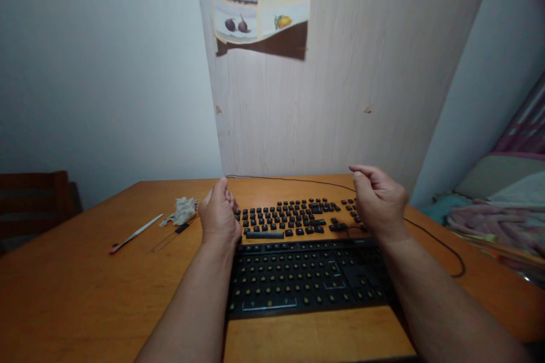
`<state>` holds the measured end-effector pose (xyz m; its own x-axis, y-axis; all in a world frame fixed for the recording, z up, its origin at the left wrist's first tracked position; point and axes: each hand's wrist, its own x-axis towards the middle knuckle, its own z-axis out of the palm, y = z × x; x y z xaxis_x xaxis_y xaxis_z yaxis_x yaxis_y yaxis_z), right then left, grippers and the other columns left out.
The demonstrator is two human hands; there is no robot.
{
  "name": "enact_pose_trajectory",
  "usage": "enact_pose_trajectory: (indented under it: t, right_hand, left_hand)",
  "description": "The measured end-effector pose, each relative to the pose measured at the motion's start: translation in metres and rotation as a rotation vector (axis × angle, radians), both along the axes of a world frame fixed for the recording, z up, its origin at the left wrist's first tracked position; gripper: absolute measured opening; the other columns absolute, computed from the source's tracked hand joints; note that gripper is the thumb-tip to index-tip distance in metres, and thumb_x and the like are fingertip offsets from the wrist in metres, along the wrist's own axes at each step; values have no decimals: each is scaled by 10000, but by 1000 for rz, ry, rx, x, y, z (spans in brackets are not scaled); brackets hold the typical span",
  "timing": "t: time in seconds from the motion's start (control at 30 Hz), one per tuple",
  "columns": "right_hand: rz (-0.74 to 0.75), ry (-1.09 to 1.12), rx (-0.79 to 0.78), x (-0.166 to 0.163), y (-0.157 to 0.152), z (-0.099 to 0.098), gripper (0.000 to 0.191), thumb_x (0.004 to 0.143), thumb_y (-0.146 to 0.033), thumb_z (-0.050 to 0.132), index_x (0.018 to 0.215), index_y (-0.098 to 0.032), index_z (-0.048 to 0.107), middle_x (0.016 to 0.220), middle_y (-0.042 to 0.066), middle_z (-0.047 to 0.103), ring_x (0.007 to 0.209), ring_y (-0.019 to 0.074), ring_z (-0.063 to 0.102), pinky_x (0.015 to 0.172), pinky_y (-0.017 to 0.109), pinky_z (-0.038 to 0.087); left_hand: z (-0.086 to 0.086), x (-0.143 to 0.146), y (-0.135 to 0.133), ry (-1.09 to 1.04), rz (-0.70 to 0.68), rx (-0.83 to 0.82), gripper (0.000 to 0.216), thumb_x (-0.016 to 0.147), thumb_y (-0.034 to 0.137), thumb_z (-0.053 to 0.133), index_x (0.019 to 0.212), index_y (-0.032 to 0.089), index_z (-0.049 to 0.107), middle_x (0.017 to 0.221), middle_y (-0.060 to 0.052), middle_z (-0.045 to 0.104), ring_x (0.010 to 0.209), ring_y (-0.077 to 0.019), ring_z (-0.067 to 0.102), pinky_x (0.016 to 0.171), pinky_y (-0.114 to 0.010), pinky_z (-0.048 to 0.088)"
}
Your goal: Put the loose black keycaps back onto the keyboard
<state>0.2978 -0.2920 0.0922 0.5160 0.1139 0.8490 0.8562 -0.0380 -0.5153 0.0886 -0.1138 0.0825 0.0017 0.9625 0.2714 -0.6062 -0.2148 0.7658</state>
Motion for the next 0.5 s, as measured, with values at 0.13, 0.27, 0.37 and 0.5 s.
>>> enact_pose_trajectory:
  t: [0.13, 0.27, 0.37, 0.5]
  right_hand:
    - [5, 13, -2, 1, 1, -1, 307, 877, -338, 535, 1007, -176, 761, 590, -13, 602, 513, 133, 494, 533, 257, 399]
    - [14, 41, -8, 2, 2, -1, 309, 871, -350, 545, 1000, -172, 762, 578, -19, 585, 504, 130, 480, 522, 256, 389]
    - [27, 55, -24, 3, 3, -1, 303, 874, -350, 550, 1005, -181, 765, 542, -30, 553, 496, 132, 477, 525, 259, 390]
    - [46, 76, -44, 5, 4, -4, 299, 871, -358, 560, 1007, -190, 767, 571, -18, 586, 517, 136, 505, 531, 263, 398]
  left_hand:
    - [5, 0, -11, 41, -94, 14, 433, 742, 432, 701, 555, 206, 382, 434, 90, 333, 368, -53, 285, 405, -214, 239]
    - [7, 0, -20, 134, -224, 37, 406, 746, 477, 709, 580, 170, 503, 443, 73, 372, 379, -40, 283, 412, -203, 206]
    - [3, 1, -20, 162, -242, 53, 396, 755, 483, 708, 603, 157, 543, 441, 69, 382, 386, -37, 279, 418, -198, 200]
    - [-1, 1, -16, 159, -195, 18, 384, 753, 470, 709, 603, 163, 532, 429, 74, 373, 375, -38, 274, 409, -195, 198]
